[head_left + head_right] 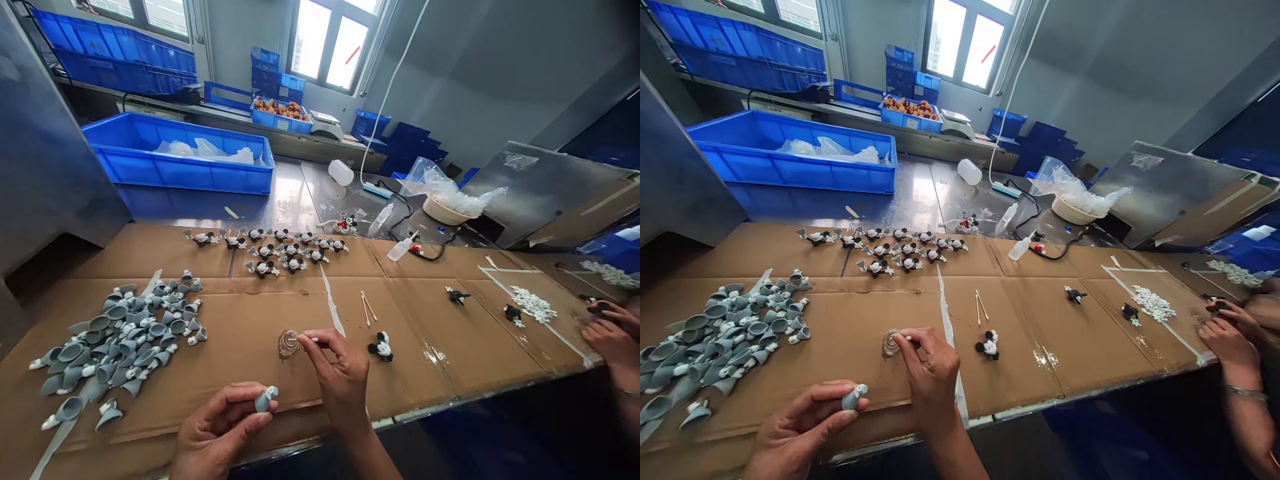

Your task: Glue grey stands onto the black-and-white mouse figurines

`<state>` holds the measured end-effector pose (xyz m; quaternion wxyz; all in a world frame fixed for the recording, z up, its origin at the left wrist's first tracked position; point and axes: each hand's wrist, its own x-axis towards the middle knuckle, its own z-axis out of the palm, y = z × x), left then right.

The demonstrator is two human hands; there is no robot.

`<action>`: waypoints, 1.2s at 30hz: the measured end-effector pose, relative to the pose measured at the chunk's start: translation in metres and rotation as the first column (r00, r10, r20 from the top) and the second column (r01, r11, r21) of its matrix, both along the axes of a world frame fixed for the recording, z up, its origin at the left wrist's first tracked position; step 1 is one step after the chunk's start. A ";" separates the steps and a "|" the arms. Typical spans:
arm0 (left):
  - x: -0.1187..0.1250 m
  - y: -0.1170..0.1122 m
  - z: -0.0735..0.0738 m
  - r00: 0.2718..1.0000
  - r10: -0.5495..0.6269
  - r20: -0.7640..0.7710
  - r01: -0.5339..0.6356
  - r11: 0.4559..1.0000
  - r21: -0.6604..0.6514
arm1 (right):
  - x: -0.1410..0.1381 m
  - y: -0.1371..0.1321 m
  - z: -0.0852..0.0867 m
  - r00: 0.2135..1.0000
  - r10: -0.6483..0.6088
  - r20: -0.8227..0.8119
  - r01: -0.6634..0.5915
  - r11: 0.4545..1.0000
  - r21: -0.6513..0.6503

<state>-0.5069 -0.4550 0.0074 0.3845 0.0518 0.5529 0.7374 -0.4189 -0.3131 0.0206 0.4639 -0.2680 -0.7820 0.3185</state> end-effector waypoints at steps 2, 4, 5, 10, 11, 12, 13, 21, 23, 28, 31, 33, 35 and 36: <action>0.000 0.000 0.000 1.000 0.004 0.001 -0.004 1.000 0.002 | 0.000 0.000 0.000 1.000 0.006 -0.006 -0.006 1.000 0.010; 0.000 0.001 0.000 1.000 0.007 0.003 -0.007 1.000 -0.001 | 0.000 0.000 0.001 1.000 -0.012 -0.019 0.013 1.000 0.008; 0.000 0.001 0.000 1.000 0.009 0.003 -0.009 1.000 -0.001 | 0.001 -0.001 0.002 0.999 -0.027 -0.029 0.027 1.000 0.002; 0.000 0.001 0.000 1.000 0.008 0.004 -0.008 1.000 0.005 | 0.011 -0.014 0.014 0.995 0.004 -0.099 -0.012 0.997 -0.079; 0.000 0.001 0.000 1.000 0.005 0.005 -0.005 1.000 0.010 | 0.013 -0.017 0.016 0.993 0.037 -0.108 -0.047 0.994 -0.094; 0.000 0.001 0.000 1.000 0.002 0.006 -0.002 1.000 0.017 | 0.015 -0.021 0.018 0.991 0.070 -0.112 -0.082 0.991 -0.104; 0.000 0.001 0.001 1.000 0.000 0.007 0.000 1.000 0.023 | 0.017 -0.025 0.020 0.989 0.098 -0.112 -0.110 0.988 -0.111; 0.000 0.001 -0.001 1.000 -0.015 0.017 0.015 0.999 0.041 | 0.017 -0.034 0.025 0.980 0.169 -0.108 -0.180 0.978 -0.102; 0.000 0.000 -0.001 1.000 -0.020 0.016 0.019 0.999 0.047 | 0.016 -0.034 0.024 0.980 0.169 -0.104 -0.179 0.979 -0.096; 0.001 0.000 0.002 0.999 -0.030 0.016 0.030 0.998 0.052 | 0.015 -0.035 0.023 0.984 0.155 -0.090 -0.163 0.983 -0.085; 0.001 -0.001 0.002 1.000 -0.023 0.011 0.022 0.999 0.034 | 0.015 -0.036 0.025 0.981 0.178 -0.078 -0.184 0.979 -0.082; -0.002 -0.002 -0.002 1.000 -0.020 0.002 0.020 0.999 0.030 | 0.017 -0.036 0.027 0.980 0.173 -0.100 -0.182 0.978 -0.097; -0.006 -0.004 -0.009 0.998 -0.061 -0.019 0.061 0.998 0.029 | 0.020 -0.034 0.030 0.977 0.122 -0.176 -0.144 0.983 -0.115; -0.008 -0.005 -0.013 0.995 -0.096 -0.032 0.097 0.995 0.025 | 0.023 -0.031 0.031 0.969 0.086 -0.233 -0.115 0.987 -0.113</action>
